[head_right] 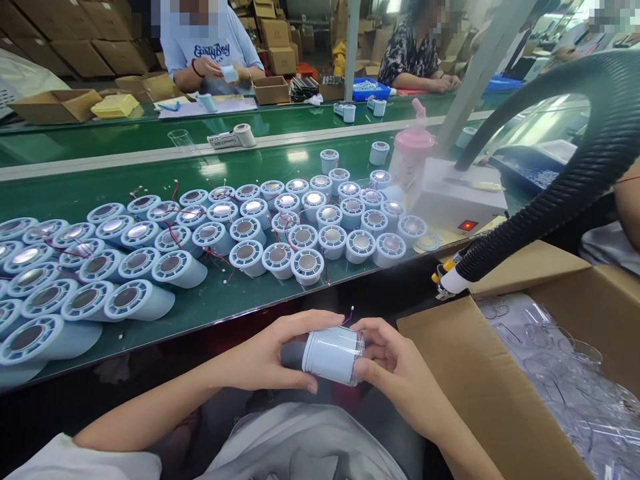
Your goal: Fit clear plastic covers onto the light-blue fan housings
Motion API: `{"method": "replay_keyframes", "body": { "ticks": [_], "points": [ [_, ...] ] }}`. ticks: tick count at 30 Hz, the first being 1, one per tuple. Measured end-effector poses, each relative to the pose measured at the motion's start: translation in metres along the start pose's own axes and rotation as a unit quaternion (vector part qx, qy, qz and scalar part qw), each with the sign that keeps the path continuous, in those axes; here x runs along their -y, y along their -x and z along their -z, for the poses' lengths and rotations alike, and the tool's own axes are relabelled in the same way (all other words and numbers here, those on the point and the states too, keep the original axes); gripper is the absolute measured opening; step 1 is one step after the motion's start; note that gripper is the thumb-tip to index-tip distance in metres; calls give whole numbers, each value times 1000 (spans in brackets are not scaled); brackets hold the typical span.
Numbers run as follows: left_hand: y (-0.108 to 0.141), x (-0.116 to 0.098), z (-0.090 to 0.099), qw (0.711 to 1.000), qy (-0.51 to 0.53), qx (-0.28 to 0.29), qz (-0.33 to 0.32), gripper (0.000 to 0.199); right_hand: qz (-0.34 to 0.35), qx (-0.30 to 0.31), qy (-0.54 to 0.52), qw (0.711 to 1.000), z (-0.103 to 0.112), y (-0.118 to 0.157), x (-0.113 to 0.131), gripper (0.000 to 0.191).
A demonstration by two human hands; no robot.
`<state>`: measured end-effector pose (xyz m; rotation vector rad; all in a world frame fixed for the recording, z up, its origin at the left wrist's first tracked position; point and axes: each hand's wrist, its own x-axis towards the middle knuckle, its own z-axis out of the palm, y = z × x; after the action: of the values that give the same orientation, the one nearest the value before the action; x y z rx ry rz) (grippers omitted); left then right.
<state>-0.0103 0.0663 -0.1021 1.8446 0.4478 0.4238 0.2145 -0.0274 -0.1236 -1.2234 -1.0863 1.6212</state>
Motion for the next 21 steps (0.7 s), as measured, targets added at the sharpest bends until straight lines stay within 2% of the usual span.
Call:
{"method": "replay_keyframes", "body": {
  "ticks": [4,10,21],
  "points": [
    [1,1,-1,1000,-9,-6,-18,74,-11,-7,-24,1000,-3,-3,0,38],
    [2,5,-1,1000,-4,-3,-29,74,-51,-31,-61,996,-10,-7,-4,47],
    [0,7,-2,997,23,-8,-75,76,-119,-25,-136,983,-18,-11,-6,56]
  ]
}}
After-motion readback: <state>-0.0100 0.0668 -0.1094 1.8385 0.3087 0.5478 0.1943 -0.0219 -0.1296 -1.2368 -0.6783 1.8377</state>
